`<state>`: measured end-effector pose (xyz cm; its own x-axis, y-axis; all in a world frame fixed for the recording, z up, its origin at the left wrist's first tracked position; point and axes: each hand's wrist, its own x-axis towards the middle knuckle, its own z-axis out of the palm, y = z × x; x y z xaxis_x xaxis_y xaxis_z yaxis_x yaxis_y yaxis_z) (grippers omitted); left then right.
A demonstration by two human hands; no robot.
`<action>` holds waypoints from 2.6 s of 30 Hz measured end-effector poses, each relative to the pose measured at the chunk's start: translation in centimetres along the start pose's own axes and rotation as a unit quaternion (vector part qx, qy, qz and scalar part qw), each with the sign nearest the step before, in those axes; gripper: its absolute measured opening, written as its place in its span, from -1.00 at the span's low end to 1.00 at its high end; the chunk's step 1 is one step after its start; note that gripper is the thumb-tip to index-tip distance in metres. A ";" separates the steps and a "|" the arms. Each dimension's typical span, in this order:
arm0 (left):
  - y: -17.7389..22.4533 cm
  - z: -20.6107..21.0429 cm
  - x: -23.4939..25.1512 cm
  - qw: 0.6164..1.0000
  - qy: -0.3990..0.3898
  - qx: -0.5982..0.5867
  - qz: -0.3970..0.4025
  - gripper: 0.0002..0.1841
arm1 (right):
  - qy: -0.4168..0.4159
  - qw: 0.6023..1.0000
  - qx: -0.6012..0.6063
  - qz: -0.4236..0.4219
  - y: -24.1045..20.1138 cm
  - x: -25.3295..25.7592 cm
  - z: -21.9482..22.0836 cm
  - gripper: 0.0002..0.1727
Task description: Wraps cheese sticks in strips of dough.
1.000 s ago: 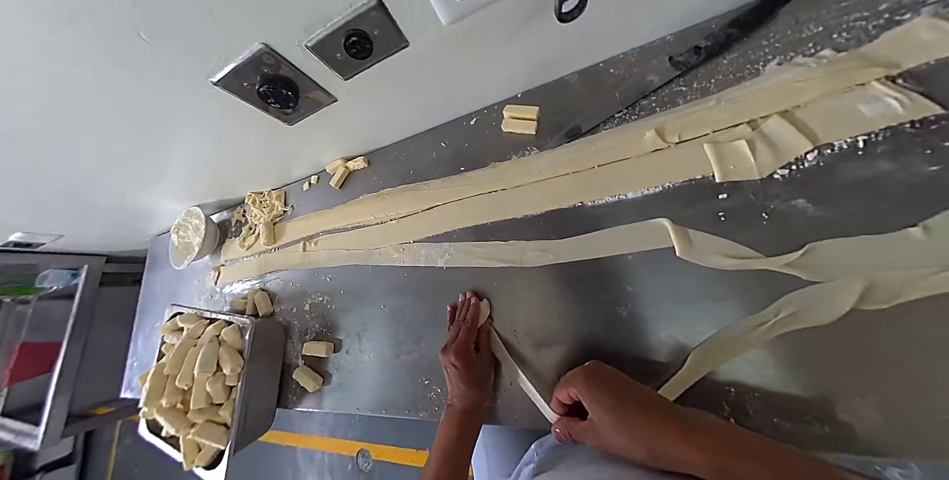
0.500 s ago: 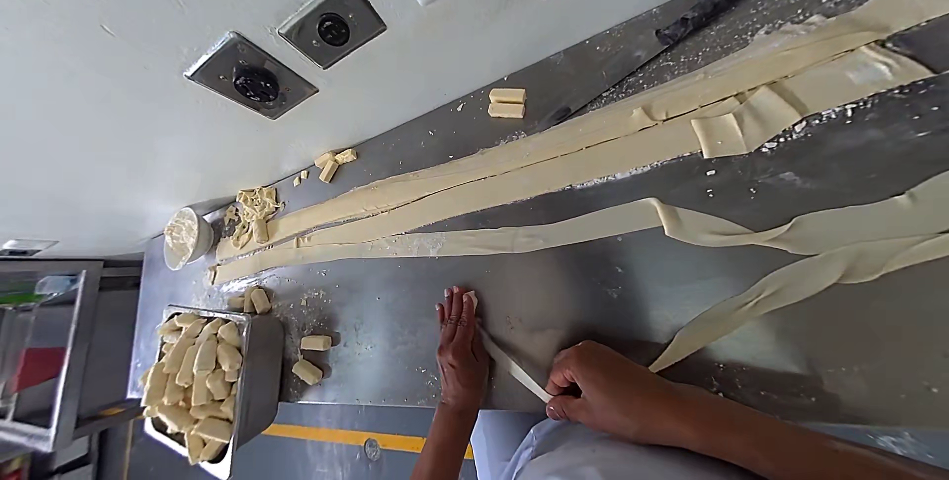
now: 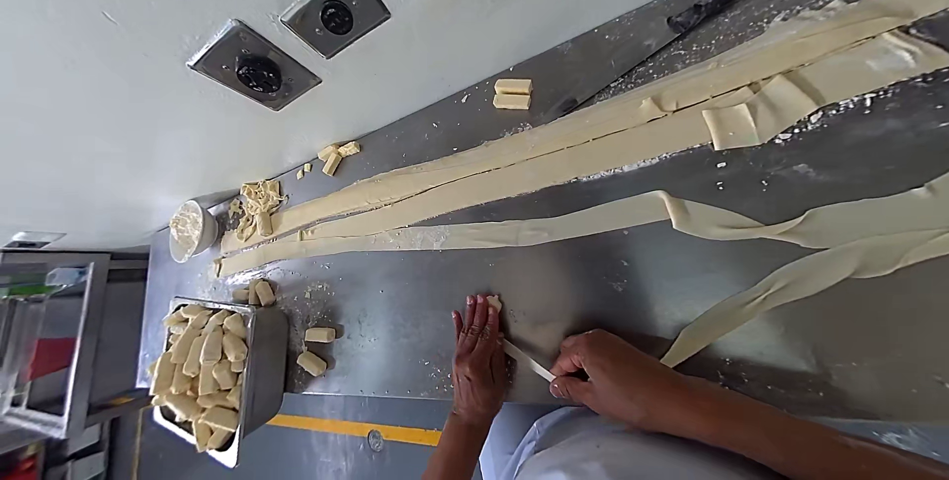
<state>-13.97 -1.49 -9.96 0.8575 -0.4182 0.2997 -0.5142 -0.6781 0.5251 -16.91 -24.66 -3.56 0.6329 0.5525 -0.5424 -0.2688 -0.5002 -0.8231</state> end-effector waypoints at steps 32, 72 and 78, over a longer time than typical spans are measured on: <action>2.0 0.7 -1.5 0.994 0.018 -0.072 -0.080 -0.58 | 0.036 0.983 0.150 0.098 0.2 2.4 0.6 -0.65; 6.9 -6.0 5.6 0.594 0.074 -0.581 -0.552 -0.29 | 0.230 0.857 -0.189 -0.421 -4.5 6.1 2.2 0.07; 0.9 -5.2 2.4 0.821 0.101 -0.321 -0.460 -0.46 | 0.232 0.868 -0.249 -0.360 -3.5 6.0 2.0 0.03</action>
<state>-12.26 0.01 -4.65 0.8968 0.2461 -0.3676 0.4124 -0.1648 0.8960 -13.68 -18.26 -4.24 0.7623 0.5710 0.3049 0.5929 -0.4270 -0.6827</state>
